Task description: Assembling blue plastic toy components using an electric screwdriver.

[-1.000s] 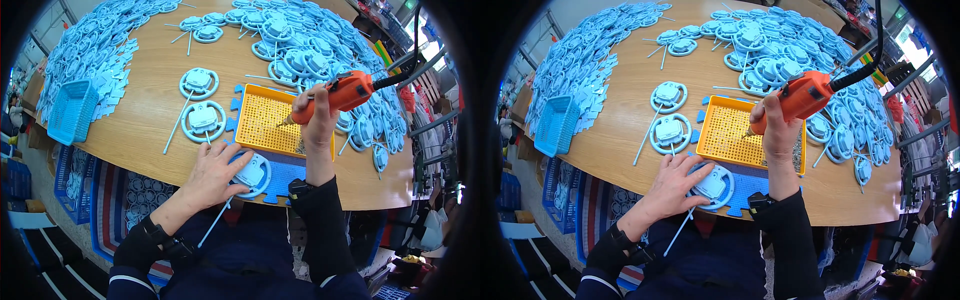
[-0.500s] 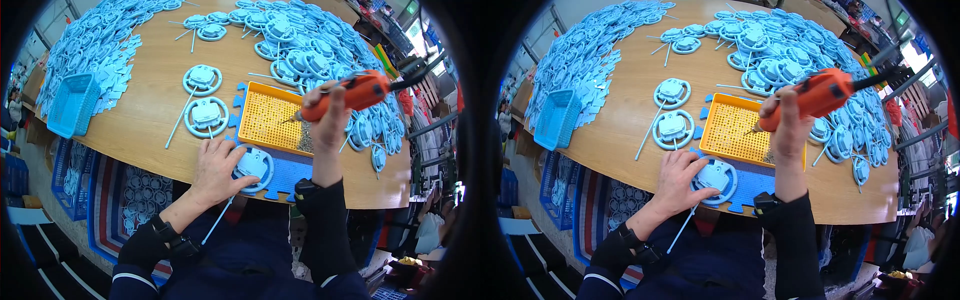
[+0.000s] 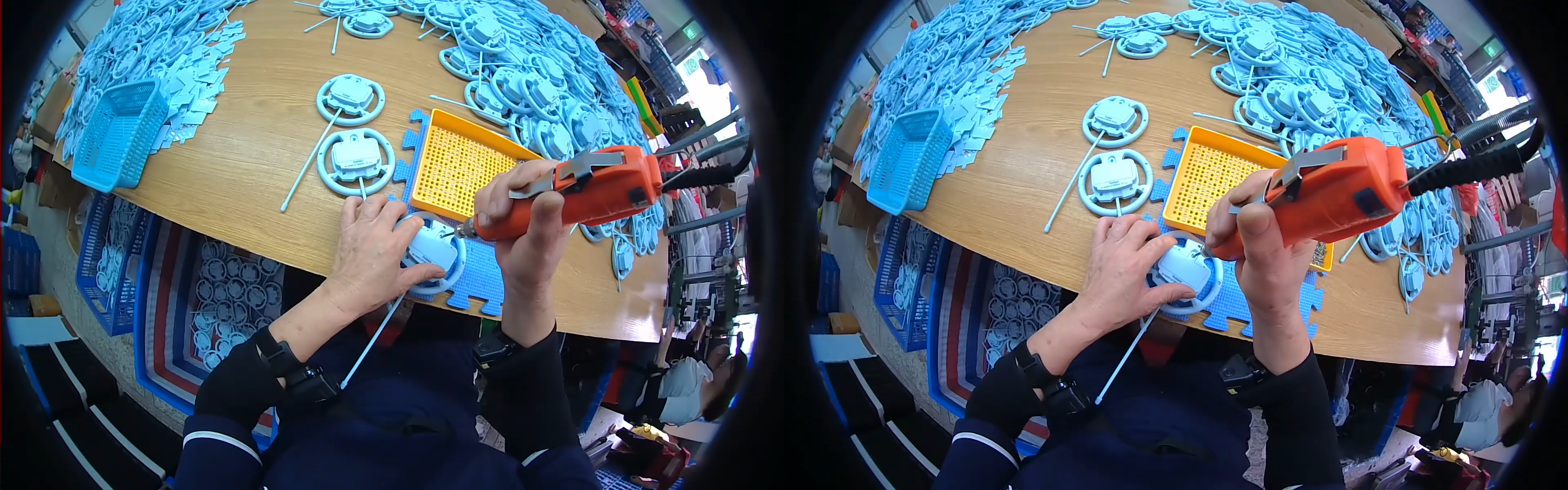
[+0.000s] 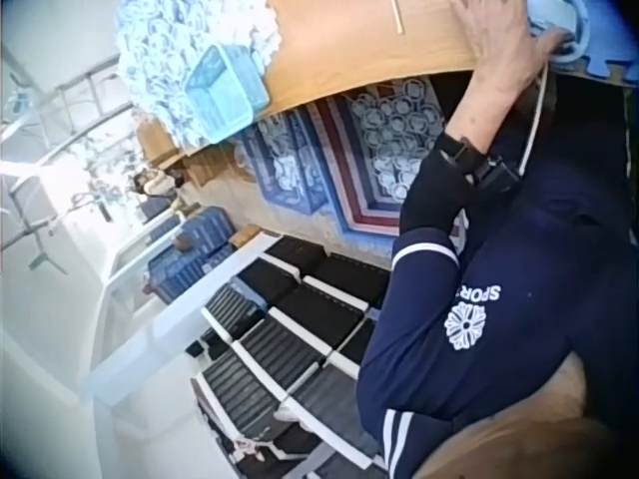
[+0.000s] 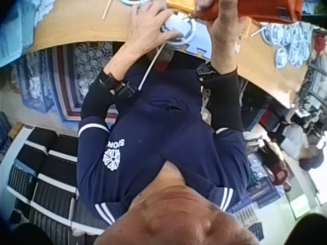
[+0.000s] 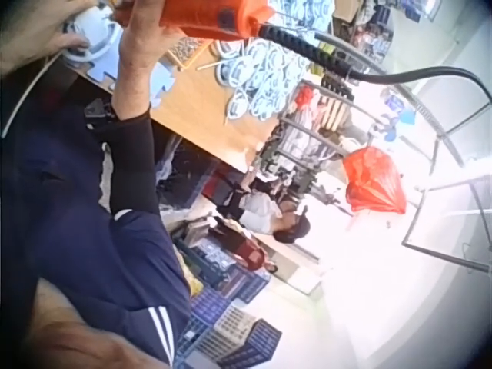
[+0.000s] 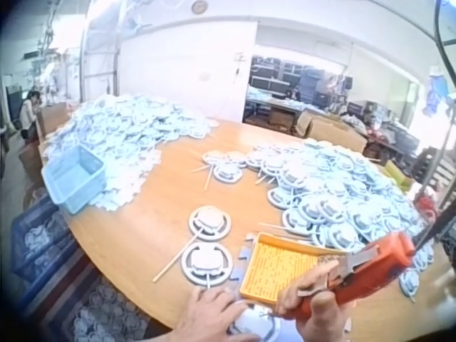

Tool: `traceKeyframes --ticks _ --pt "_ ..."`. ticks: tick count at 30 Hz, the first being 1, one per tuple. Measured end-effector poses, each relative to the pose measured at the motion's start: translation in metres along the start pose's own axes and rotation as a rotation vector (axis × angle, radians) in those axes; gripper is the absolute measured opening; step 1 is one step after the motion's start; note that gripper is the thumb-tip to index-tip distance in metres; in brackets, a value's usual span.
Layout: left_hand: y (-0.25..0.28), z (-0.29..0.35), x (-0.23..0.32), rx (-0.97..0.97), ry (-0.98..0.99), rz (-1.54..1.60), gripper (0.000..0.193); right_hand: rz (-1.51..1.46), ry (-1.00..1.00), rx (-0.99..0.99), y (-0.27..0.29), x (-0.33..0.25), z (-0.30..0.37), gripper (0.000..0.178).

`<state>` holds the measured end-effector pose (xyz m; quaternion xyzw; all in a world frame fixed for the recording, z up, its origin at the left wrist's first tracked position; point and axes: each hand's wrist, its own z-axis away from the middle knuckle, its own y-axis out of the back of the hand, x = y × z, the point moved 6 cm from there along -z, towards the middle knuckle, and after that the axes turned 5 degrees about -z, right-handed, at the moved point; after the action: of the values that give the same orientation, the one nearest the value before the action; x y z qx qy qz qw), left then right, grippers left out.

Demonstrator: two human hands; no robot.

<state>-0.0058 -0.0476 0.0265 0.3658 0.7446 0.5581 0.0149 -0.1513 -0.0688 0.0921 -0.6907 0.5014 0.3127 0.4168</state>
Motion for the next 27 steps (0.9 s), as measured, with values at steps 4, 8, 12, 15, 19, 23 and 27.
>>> traceKeyframes --ticks 4,8,12,15,19,23,27 --pt "0.0 0.001 -0.001 -0.008 0.008 0.005 0.057 0.037 -0.006 -0.029 -0.008 -0.002 -0.001 0.048" --pt "-0.002 0.001 0.001 -0.016 0.011 -0.002 0.061 0.02 -0.047 -0.118 -0.013 0.001 -0.004 0.047" --pt "-0.003 -0.004 0.008 -0.023 0.034 0.014 0.065 -0.056 -0.102 -0.192 -0.017 0.014 -0.007 0.048" --pt "-0.006 -0.008 0.01 -0.097 0.115 -0.086 0.067 -0.1 -0.147 -0.183 -0.012 0.015 -0.013 0.05" --pt "0.015 0.011 0.008 -0.042 0.074 -0.027 0.062 -0.255 0.007 -0.079 0.029 0.003 -0.035 0.055" --pt "0.069 0.067 -0.028 -0.068 0.033 -0.006 0.067 -0.093 0.127 0.195 0.083 0.0 -0.044 0.054" --pt "0.083 0.106 -0.055 -0.208 0.129 -0.061 0.083 -0.08 0.115 0.164 0.08 0.017 -0.045 0.053"
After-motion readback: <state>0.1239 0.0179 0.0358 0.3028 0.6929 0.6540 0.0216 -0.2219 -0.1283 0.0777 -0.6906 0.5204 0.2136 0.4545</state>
